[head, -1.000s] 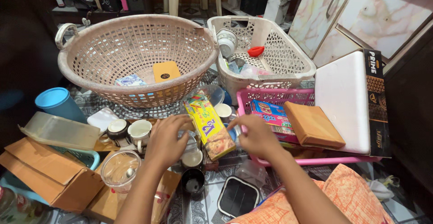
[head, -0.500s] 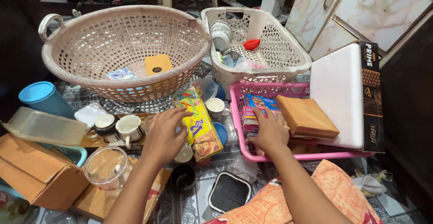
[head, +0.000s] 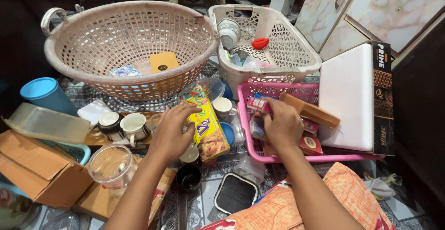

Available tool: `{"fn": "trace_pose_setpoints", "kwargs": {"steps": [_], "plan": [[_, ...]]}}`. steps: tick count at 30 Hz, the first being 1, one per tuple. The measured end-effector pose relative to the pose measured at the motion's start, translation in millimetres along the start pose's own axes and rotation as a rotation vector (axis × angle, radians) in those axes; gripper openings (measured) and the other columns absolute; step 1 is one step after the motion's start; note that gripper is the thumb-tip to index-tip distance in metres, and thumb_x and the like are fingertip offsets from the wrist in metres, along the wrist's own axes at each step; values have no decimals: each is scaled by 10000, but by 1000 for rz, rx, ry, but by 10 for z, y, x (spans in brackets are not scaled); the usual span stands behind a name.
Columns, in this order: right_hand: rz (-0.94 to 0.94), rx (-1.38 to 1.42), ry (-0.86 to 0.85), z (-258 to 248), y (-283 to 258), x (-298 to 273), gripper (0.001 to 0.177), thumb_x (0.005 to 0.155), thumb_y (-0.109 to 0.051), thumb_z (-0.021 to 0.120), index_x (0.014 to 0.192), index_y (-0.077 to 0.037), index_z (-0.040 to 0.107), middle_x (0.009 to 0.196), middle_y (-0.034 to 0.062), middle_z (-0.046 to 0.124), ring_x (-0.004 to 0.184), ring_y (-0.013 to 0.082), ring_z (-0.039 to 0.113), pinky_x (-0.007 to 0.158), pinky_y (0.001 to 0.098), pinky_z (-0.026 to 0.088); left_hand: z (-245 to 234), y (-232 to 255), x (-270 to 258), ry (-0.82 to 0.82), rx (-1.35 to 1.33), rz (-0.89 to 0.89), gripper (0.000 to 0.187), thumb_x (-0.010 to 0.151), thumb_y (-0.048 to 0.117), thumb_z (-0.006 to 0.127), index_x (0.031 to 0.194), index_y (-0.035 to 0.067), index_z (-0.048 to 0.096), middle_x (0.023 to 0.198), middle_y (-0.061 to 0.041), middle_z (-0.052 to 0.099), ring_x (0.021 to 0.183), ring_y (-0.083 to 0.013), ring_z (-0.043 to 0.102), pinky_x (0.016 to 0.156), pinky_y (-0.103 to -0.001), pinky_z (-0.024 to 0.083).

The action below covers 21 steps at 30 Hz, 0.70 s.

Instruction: The person sits on the floor and sorts various household items into baskets and containers. They handle a floral plate, a small box, plastic containers, mugs, and food packages, placing them into different baskets and a pink tray.

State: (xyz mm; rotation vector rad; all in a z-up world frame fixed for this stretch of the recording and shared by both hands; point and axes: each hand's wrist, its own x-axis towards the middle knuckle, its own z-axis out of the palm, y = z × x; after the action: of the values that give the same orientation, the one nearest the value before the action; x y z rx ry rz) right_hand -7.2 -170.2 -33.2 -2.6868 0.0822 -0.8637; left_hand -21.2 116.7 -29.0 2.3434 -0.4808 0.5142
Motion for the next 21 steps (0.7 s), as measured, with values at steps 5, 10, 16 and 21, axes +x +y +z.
{"fn": "trace_pose_setpoints", "kwargs": {"steps": [5, 10, 16, 21], "plan": [[-155, 65, 166, -215, -204, 27, 430, 837, -127, 734, 1262, -171, 685, 1102, 73, 724, 1057, 319, 665, 867, 471, 528, 0, -23, 7, 17, -103, -7, 391, 842, 35, 620, 1225, 87, 676, 1289, -107, 682, 1260, -352, 588, 1193, -522, 309], [-398, 192, 257, -468, -485, 63, 458, 833, -23, 699, 1278, -120, 656, 1187, 94, 713, 1135, 325, 655, 978, 474, 523, 40, -46, 129, 18, -471, -224, 479, 881, 11, 447, 1307, 52, 662, 1268, -102, 744, 1138, -202, 738, 1008, -369, 545], [-696, 506, 214, -572, -844, -61, 332, 858, 74, 660, 1161, -62, 674, 1217, 113, 703, 1250, 329, 652, 1113, 463, 512, -60, 125, 324, -72, -1222, -804, 541, 1046, 453, 447, 1318, 9, 592, 1116, -103, 754, 908, -228, 696, 810, -357, 588], [-811, 585, 74, -511, -938, -176, 322, 837, 88, 653, 1113, -66, 715, 1194, 95, 738, 1245, 319, 680, 1117, 437, 524, -57, 199, 273, -112, -1382, -700, 472, 973, 282, 607, 1290, -69, 620, 1037, -144, 751, 811, -208, 749, 674, -371, 656]]}}
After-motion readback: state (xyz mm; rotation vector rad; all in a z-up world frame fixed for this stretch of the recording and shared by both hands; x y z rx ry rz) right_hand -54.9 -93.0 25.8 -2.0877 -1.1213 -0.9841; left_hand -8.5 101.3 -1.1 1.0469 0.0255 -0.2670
